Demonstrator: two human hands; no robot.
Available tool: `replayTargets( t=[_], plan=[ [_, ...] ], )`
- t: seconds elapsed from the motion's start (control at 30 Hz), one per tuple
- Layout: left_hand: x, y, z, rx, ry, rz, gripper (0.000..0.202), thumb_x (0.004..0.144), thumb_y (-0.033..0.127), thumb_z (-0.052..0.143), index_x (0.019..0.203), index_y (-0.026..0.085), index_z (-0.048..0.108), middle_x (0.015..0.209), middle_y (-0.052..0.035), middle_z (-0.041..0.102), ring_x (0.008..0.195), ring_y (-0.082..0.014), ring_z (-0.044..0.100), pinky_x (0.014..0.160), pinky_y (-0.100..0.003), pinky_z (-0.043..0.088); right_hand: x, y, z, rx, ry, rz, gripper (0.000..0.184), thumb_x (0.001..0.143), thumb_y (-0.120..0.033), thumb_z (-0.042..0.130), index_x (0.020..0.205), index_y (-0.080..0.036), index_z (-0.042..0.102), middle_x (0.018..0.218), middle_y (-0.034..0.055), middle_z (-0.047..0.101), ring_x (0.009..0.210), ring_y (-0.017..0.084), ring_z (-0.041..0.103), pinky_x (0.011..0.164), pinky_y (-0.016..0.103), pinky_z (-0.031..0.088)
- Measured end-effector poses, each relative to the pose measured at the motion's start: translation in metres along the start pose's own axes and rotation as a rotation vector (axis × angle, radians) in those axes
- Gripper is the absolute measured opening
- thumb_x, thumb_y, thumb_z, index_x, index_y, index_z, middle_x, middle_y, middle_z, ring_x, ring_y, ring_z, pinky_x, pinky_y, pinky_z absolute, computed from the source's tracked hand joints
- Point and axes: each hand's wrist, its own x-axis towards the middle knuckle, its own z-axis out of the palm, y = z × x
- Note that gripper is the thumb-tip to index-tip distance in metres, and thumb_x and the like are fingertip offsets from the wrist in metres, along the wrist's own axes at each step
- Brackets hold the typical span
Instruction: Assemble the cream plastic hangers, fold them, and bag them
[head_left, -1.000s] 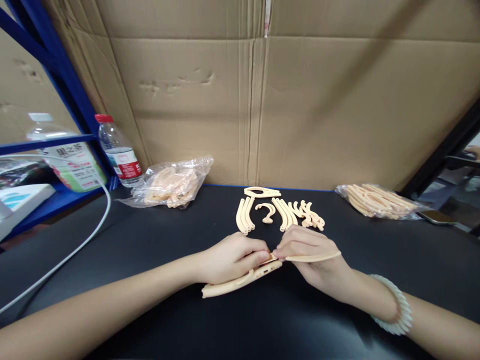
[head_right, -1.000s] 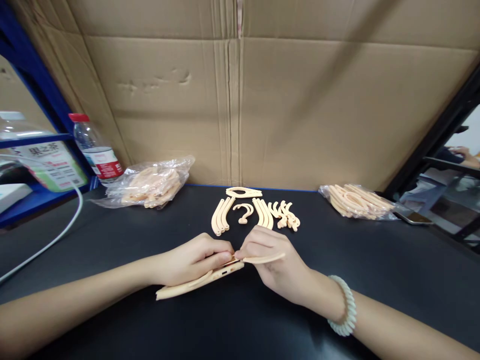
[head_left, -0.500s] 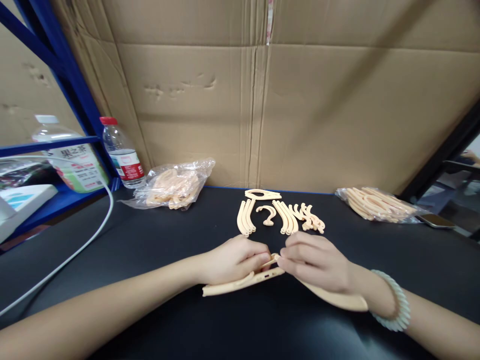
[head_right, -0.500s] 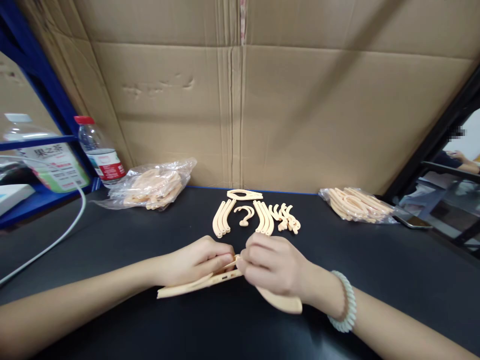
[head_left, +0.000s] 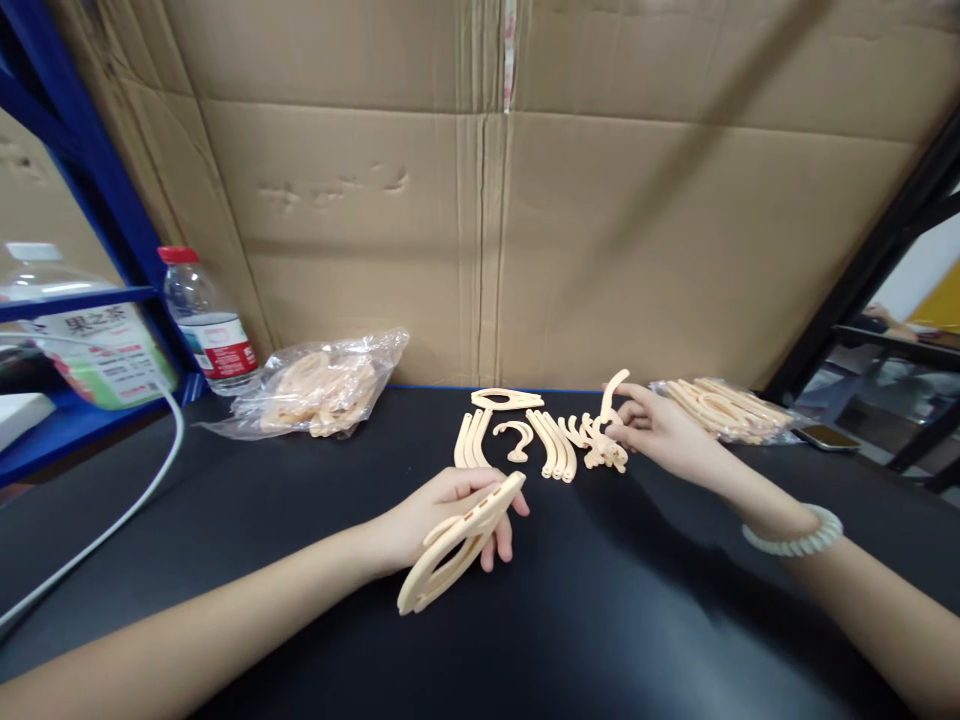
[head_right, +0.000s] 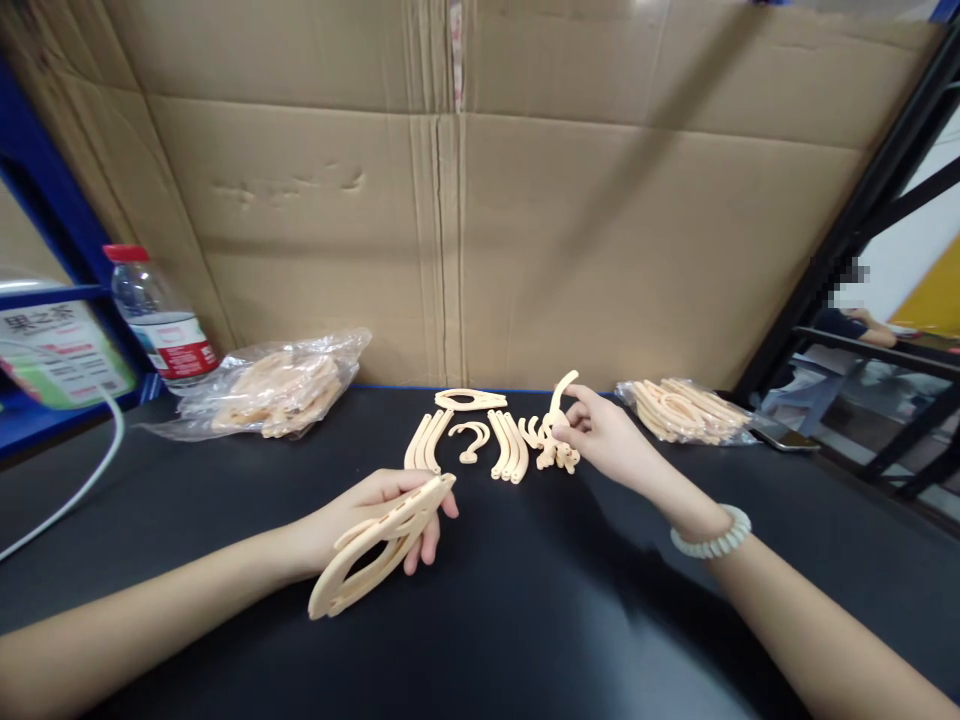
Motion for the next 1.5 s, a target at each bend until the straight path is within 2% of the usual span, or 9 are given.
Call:
replayTargets(
  t=[0.17, 0.4, 0.7, 0.77, 0.87, 1.03, 1.2, 1.33, 1.5],
  plan=[
    [-0.001, 0.0, -0.004, -0.085, 0.086, 0.045, 0.032, 0.082, 0.042, 0.067, 0.094, 0.012, 0.063, 0.072, -0.008, 0.07, 0.058, -0.016, 0.064, 0.056, -0.025, 0.047, 0.001, 0.008, 0.001, -0.088, -0.053, 0.121, 0.05, 0.082, -0.02, 0.052, 0.13, -0.012, 0.04, 0.063, -0.0033, 0.059, 0.057, 0.016, 0.061, 0.056, 0.028, 0.047],
    [0.001, 0.001, -0.002, -0.092, 0.141, 0.038, 0.029, 0.081, 0.037, 0.068, 0.094, 0.012, 0.063, 0.071, -0.0081, 0.07, 0.057, -0.0163, 0.064, 0.055, -0.025, 0.046, 0.002, 0.006, 0.009, -0.211, 0.019, 0.147, 0.027, 0.08, -0.014, 0.047, 0.107, -0.014, 0.05, 0.057, -0.0042, 0.056, 0.053, 0.015, 0.056, 0.055, 0.027, 0.041],
    [0.0, 0.006, -0.002, -0.135, 0.22, 0.046, 0.022, 0.082, 0.027, 0.066, 0.098, 0.012, 0.065, 0.083, -0.0086, 0.071, 0.07, -0.0186, 0.069, 0.069, -0.028, 0.052, 0.002, 0.013, 0.01, -0.573, 0.057, 0.028, 0.01, 0.086, -0.019, 0.049, 0.093, -0.017, 0.056, 0.052, -0.0035, 0.052, 0.049, 0.015, 0.05, 0.05, 0.027, 0.03],
    [0.0, 0.006, -0.003, -0.167, 0.235, 0.042, 0.022, 0.081, 0.024, 0.066, 0.1, 0.012, 0.065, 0.086, -0.009, 0.072, 0.073, -0.0194, 0.069, 0.07, -0.028, 0.053, -0.003, 0.002, 0.016, -0.54, 0.144, -0.067, 0.008, 0.088, -0.021, 0.049, 0.089, -0.018, 0.057, 0.059, -0.0011, 0.055, 0.055, 0.016, 0.052, 0.053, 0.027, 0.034],
    [0.001, 0.005, -0.003, -0.204, 0.256, 0.04, 0.021, 0.082, 0.023, 0.065, 0.101, 0.013, 0.066, 0.089, -0.0092, 0.072, 0.078, -0.0201, 0.07, 0.071, -0.028, 0.055, -0.019, -0.03, 0.035, -0.361, 0.241, -0.4, 0.011, 0.092, -0.021, 0.047, 0.093, -0.018, 0.058, 0.081, 0.005, 0.062, 0.074, 0.018, 0.058, 0.067, 0.03, 0.044],
    [0.001, 0.006, 0.0, -0.227, 0.292, 0.072, 0.02, 0.083, 0.021, 0.064, 0.102, 0.015, 0.067, 0.089, -0.0074, 0.073, 0.074, -0.017, 0.069, 0.069, -0.025, 0.055, -0.053, -0.077, 0.074, -0.528, -0.106, -1.059, 0.018, 0.093, -0.013, 0.05, 0.107, -0.018, 0.059, 0.107, 0.0065, 0.065, 0.103, 0.022, 0.054, 0.088, 0.036, 0.042],
    [-0.001, 0.006, 0.002, -0.246, 0.27, 0.061, 0.034, 0.091, 0.04, 0.05, 0.106, 0.014, 0.067, 0.094, -0.0111, 0.073, 0.084, -0.0229, 0.068, 0.078, -0.034, 0.054, -0.057, -0.075, 0.083, -0.606, -0.267, -0.994, 0.015, 0.096, -0.021, 0.049, 0.106, -0.018, 0.06, 0.106, 0.0047, 0.064, 0.104, 0.02, 0.053, 0.087, 0.033, 0.041],
    [-0.002, 0.002, 0.002, -0.22, 0.215, 0.066, 0.053, 0.091, 0.053, 0.042, 0.115, 0.012, 0.065, 0.109, -0.0141, 0.07, 0.101, -0.0273, 0.064, 0.084, -0.035, 0.052, -0.053, -0.068, 0.081, -0.587, -0.252, -0.928, 0.014, 0.097, -0.026, 0.049, 0.097, -0.018, 0.06, 0.096, 0.0054, 0.062, 0.093, 0.018, 0.054, 0.083, 0.033, 0.041],
    [0.0, -0.003, 0.009, -0.032, 0.269, 0.074, 0.041, 0.081, 0.043, 0.06, 0.109, 0.014, 0.068, 0.1, -0.01, 0.073, 0.093, -0.0253, 0.066, 0.082, -0.033, 0.052, -0.053, -0.067, 0.082, -0.615, -0.23, -0.966, 0.014, 0.096, -0.027, 0.05, 0.088, -0.018, 0.058, 0.089, 0.0031, 0.062, 0.091, 0.019, 0.052, 0.088, 0.036, 0.038]
  ],
)
